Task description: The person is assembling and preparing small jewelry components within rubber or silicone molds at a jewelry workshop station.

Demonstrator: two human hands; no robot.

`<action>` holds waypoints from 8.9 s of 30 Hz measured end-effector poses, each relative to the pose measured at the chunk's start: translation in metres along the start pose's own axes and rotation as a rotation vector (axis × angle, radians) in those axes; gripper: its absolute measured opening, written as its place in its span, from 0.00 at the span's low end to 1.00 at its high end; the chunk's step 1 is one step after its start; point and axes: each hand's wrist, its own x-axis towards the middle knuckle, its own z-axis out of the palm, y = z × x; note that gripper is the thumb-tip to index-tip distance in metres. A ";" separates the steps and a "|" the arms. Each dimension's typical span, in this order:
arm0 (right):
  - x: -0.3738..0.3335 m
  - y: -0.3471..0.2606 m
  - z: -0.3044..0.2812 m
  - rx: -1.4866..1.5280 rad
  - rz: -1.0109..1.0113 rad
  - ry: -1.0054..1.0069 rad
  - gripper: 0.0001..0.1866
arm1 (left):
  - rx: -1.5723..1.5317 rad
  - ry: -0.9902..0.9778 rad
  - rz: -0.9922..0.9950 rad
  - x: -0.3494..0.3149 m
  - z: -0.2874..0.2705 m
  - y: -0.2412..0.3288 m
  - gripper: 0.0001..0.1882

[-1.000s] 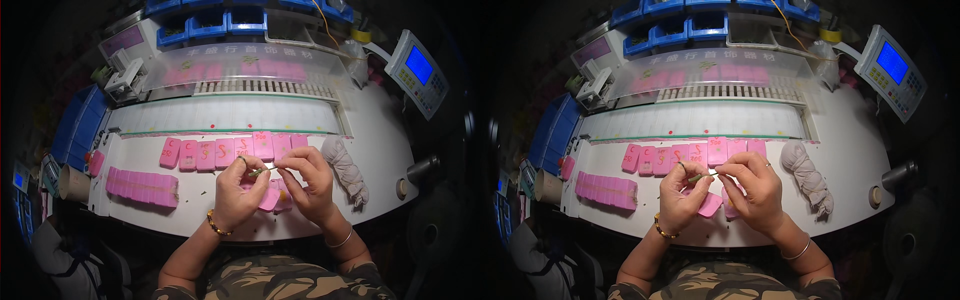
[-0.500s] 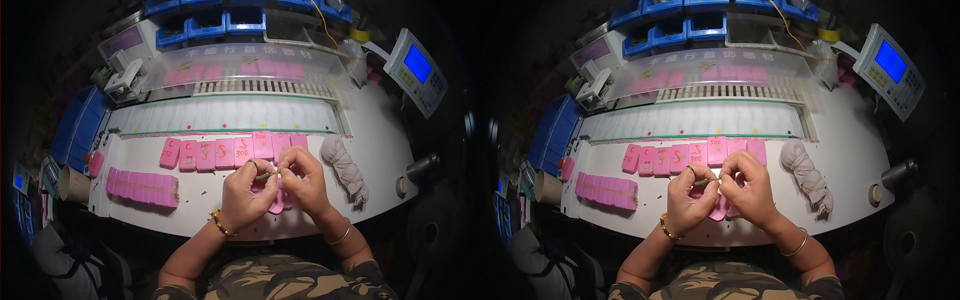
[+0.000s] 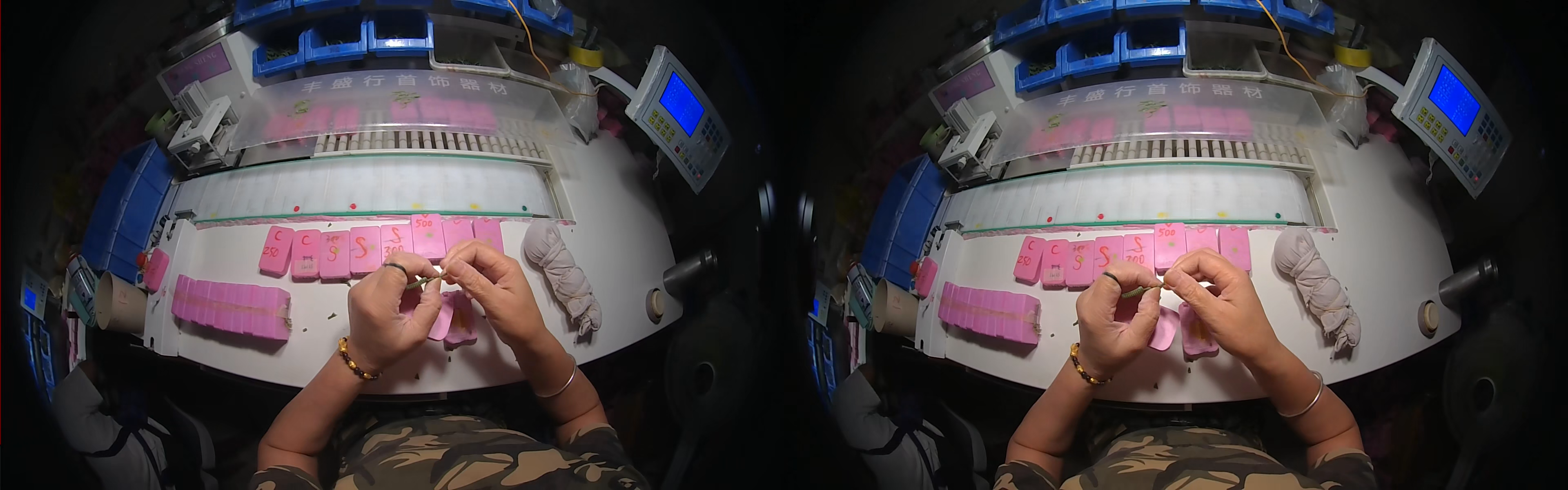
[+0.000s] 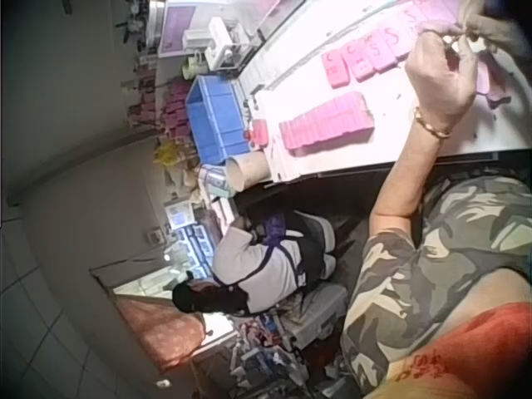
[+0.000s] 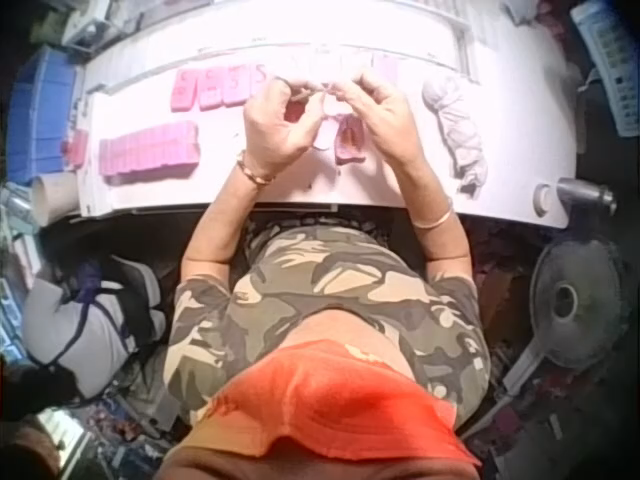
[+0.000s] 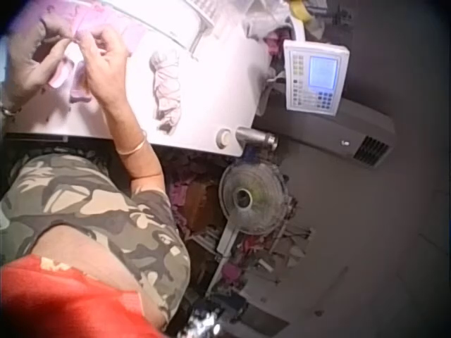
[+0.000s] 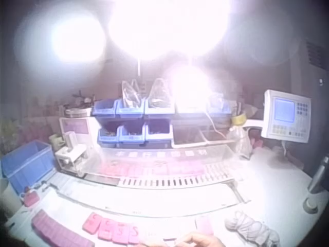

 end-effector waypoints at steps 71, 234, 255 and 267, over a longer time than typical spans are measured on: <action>-0.002 0.004 -0.007 0.007 -0.010 0.143 0.05 | -0.435 -0.163 -0.632 0.006 -0.016 0.003 0.11; -0.038 0.000 0.023 -0.055 -0.169 0.014 0.26 | 0.138 0.149 0.047 -0.021 0.023 0.033 0.25; -0.032 -0.017 -0.017 -0.556 -0.340 -0.054 0.15 | 0.028 -0.494 -0.201 0.015 -0.021 0.033 0.29; -0.042 -0.009 -0.010 0.628 0.094 0.094 0.19 | -0.491 -0.314 -0.213 -0.017 -0.009 0.004 0.18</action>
